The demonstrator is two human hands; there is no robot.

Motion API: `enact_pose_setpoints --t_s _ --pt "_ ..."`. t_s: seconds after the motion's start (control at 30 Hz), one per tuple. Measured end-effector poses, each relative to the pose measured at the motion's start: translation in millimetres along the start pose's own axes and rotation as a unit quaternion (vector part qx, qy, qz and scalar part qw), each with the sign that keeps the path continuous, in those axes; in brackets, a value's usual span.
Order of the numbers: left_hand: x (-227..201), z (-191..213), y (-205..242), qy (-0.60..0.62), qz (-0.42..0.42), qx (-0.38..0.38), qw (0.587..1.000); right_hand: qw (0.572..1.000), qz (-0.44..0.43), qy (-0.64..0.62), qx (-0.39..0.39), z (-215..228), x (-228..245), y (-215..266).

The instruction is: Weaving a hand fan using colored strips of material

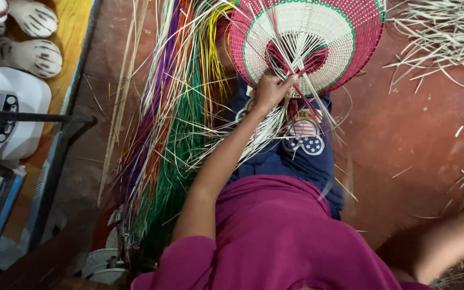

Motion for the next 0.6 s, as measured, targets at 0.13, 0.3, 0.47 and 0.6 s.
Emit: enact_pose_setpoints --t_s 0.13,0.3,0.47,0.6 --pt "-8 1 3 0.016 -0.020 -0.008 1.000 0.995 0.060 0.083 0.006 -106 65 -113" --pt "0 1 -3 0.016 -0.006 0.010 1.000 0.934 0.080 0.347 -0.014 -207 -39 -190" --pt "19 -7 -21 0.037 -0.003 0.003 0.999 0.929 -0.022 0.371 0.003 -231 -8 -196" --pt "15 -7 -19 0.030 -0.018 -0.003 0.999 0.851 0.007 0.525 0.022 -240 -9 -200"
Point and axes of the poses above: each hand's wrist, its own y-axis away from the middle knuckle, its own z-axis out of the back of the hand, x = y × z, the point moved 8 cm from there along -y, towards the middle knuckle, and after that the axes turned 12 degrees about z, right-handed, at the moved point
